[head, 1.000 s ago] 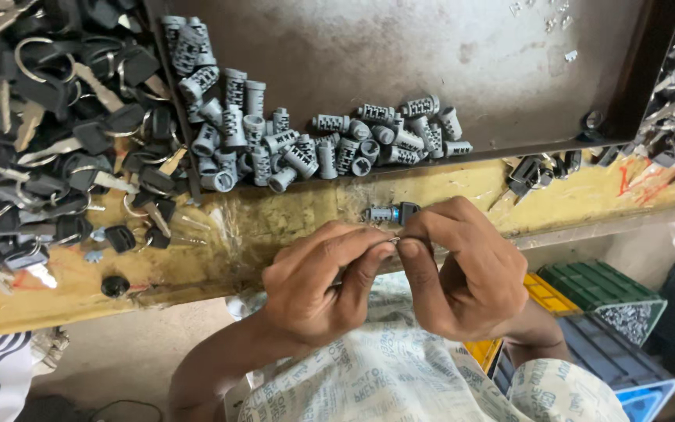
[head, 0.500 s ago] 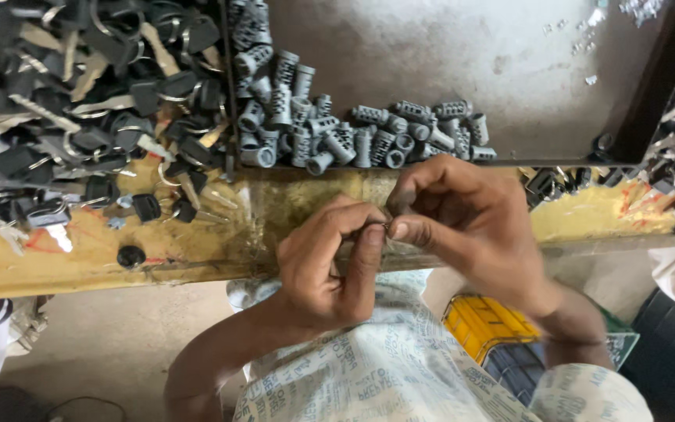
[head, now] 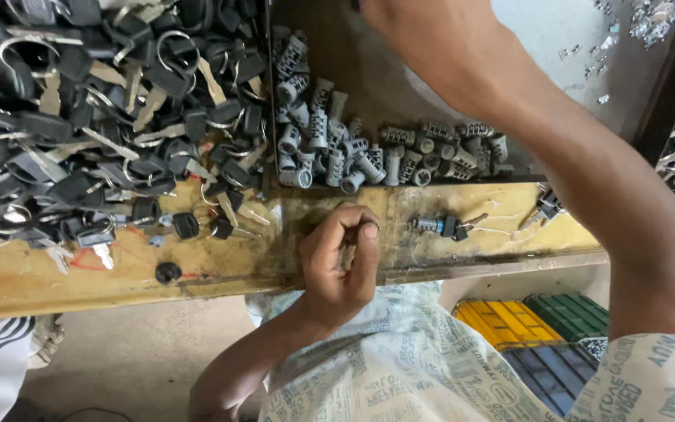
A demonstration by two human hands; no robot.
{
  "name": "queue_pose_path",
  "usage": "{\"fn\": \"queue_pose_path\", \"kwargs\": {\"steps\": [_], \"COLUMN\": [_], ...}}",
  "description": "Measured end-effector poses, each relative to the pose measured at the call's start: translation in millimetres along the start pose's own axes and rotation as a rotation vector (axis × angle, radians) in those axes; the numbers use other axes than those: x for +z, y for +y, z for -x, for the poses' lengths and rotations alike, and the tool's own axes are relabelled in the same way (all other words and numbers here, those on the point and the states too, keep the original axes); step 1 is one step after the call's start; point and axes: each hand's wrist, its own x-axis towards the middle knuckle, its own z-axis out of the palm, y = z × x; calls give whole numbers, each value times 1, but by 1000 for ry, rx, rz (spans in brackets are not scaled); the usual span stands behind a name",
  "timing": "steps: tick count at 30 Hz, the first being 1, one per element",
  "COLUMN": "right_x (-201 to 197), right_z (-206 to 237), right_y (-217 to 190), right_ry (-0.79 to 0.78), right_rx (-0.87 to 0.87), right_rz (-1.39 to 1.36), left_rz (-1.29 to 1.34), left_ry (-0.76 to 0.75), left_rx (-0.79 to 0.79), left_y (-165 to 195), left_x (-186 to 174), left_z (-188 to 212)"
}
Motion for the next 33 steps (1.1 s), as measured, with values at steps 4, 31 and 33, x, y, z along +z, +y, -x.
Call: {"fn": "queue_pose_path", "kwargs": {"steps": [4, 31, 33], "right_x": [-6, -15, -10], "right_z": [0, 181, 191], "right_y": [-3, -169, -162], "right_ry": [-59, 740, 743], "right_rx": [8, 269, 185], "right_rz": [26, -333, -357], "left_rz": [15, 447, 462], "left_ry": [-11, -85, -104], "left_rx": [21, -285, -301], "left_y": [-2, 41, 39], "left_x": [1, 35, 33], "left_z": [-1, 9, 10]}}
